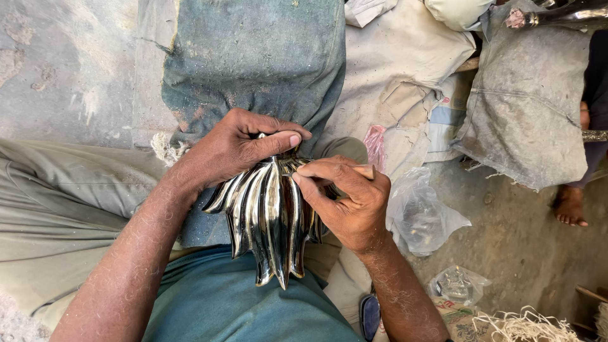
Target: The person holds a shiny, petal-shaped metal object and uses a small tool to rub and polish its surface. The person rotates the object to access different areas while seated on the floor.
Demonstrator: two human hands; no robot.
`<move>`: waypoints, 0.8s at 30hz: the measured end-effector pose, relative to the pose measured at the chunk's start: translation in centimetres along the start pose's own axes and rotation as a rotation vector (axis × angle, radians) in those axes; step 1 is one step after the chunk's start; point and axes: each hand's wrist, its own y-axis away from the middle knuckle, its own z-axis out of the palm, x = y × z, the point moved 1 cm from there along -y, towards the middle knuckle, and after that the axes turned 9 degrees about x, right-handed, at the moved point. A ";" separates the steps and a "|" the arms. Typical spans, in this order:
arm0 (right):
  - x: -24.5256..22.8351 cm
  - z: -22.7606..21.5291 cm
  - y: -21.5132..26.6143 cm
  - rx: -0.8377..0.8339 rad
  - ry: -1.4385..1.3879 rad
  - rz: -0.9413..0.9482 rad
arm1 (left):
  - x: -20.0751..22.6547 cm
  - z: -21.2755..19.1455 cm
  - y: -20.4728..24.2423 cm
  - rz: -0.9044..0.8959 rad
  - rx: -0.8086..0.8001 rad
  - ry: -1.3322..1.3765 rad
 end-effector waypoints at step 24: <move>0.1 -0.4 0.0 -0.031 -0.014 -0.058 | 0.2 0.0 0.3 -0.004 0.001 -0.002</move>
